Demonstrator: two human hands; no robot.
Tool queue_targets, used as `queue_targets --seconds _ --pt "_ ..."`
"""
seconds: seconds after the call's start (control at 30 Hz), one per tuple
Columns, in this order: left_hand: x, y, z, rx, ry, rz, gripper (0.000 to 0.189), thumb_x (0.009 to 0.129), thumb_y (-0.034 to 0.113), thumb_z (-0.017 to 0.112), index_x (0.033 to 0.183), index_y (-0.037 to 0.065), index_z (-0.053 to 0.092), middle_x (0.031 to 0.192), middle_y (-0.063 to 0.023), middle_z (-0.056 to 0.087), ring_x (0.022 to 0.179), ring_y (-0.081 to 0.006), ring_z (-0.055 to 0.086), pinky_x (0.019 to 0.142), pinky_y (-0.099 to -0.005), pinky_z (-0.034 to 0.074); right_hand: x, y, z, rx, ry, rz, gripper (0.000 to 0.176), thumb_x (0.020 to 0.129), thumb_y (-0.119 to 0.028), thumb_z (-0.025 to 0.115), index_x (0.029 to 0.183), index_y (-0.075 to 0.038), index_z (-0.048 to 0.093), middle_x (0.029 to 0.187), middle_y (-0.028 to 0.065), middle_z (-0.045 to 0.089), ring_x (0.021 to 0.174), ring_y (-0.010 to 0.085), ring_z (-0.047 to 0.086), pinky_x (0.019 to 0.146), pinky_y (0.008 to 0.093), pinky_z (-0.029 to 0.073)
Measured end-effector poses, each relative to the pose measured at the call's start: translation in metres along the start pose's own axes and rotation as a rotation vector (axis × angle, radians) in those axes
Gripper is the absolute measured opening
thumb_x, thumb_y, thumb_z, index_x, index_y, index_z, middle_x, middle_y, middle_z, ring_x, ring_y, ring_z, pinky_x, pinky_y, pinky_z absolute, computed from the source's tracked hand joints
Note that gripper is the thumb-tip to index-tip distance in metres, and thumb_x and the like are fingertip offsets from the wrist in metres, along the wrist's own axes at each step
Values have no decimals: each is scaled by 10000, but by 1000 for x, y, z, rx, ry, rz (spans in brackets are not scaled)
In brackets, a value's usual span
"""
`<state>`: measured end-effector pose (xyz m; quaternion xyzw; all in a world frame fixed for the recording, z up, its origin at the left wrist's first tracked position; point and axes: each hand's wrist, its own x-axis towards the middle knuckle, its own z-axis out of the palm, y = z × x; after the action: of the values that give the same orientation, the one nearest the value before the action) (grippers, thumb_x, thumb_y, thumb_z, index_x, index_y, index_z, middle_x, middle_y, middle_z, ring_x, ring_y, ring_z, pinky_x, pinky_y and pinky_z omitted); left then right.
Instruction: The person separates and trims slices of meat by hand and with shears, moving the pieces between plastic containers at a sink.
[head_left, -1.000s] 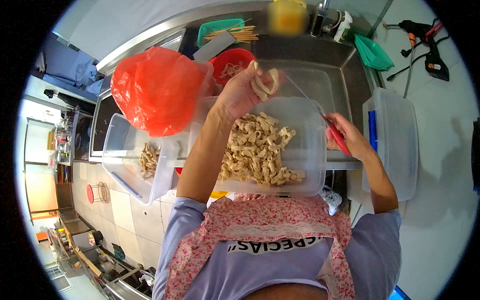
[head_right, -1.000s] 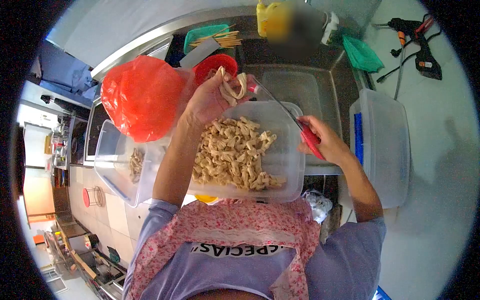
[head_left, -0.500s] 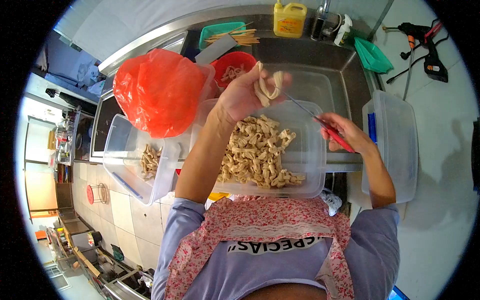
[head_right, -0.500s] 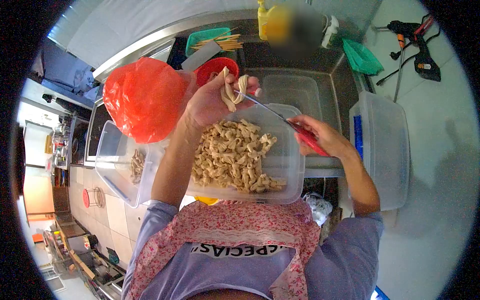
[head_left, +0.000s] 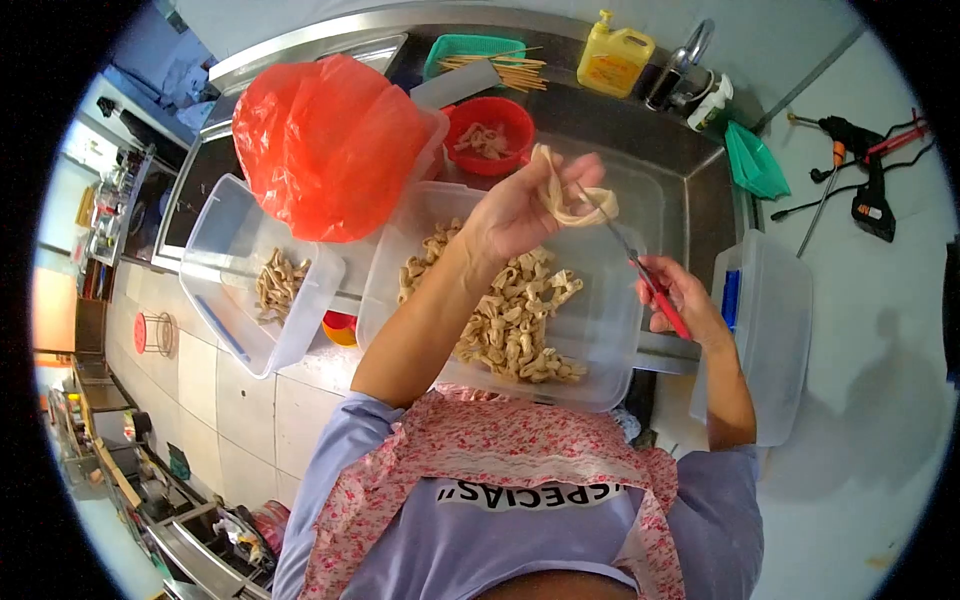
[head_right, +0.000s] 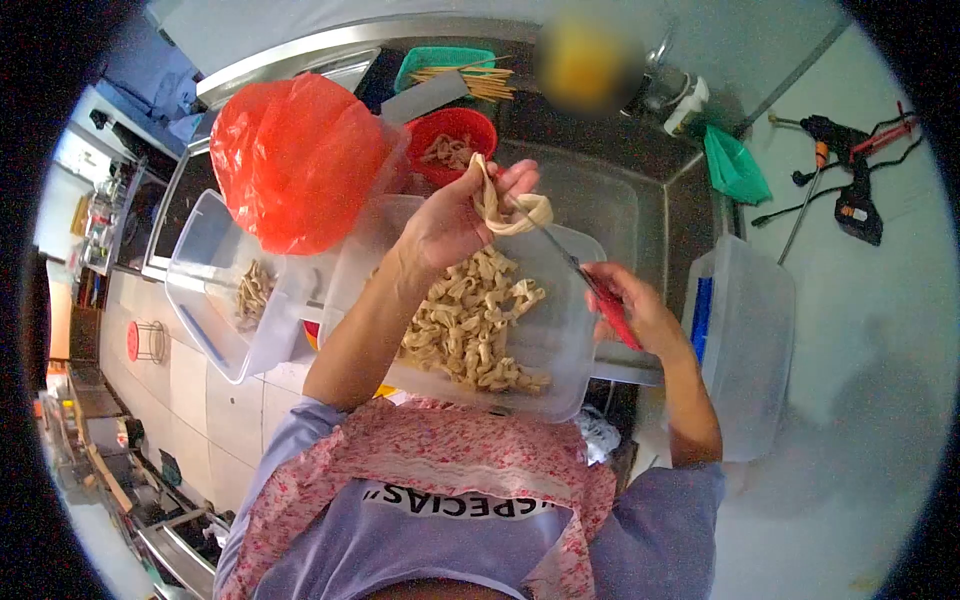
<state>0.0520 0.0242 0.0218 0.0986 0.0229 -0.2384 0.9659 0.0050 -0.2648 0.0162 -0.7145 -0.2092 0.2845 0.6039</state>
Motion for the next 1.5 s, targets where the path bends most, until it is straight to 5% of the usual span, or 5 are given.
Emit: queue_targets --seconds 0.1,0.53,0.83,0.93,1.5 --pt "-3 -12 3 93 192 -2 349 993 334 351 1073 43 525 1217 -160 544 1139 -319 532 988 -509 433 3 -5 -3 181 27 74 493 870 -161 581 1331 -67 432 913 24 547 804 98 520 688 206 475" --pt "-3 -30 -14 -32 -110 -164 376 987 324 379 1234 76 518 1247 -83 559 1108 -236 558 968 -449 444 14 -39 1 400 -382 105 795 787 -474 692 1362 -37 359 890 55 569 723 103 517 607 221 413" --pt "-15 -25 -7 103 21 49 360 983 297 406 1270 92 480 1243 -35 569 1076 -154 574 958 -388 449 13 -40 3 20 -211 266 757 730 -139 775 1364 -50 372 991 36 550 884 107 520 792 244 446" --pt "-19 -21 -3 160 5 56 353 980 300 413 1265 101 471 1246 -31 565 1065 -143 577 963 -387 450 12 -35 4 -267 -188 44 817 636 -60 827 1342 -70 416 1043 10 549 930 108 515 844 260 442" --pt "-12 -12 -15 141 -117 106 366 919 156 560 1248 57 433 915 -21 602 836 -185 600 771 -361 512 8 -37 13 -848 150 -303 785 543 -135 849 1257 -140 523 1047 69 611 915 231 575 827 343 441"
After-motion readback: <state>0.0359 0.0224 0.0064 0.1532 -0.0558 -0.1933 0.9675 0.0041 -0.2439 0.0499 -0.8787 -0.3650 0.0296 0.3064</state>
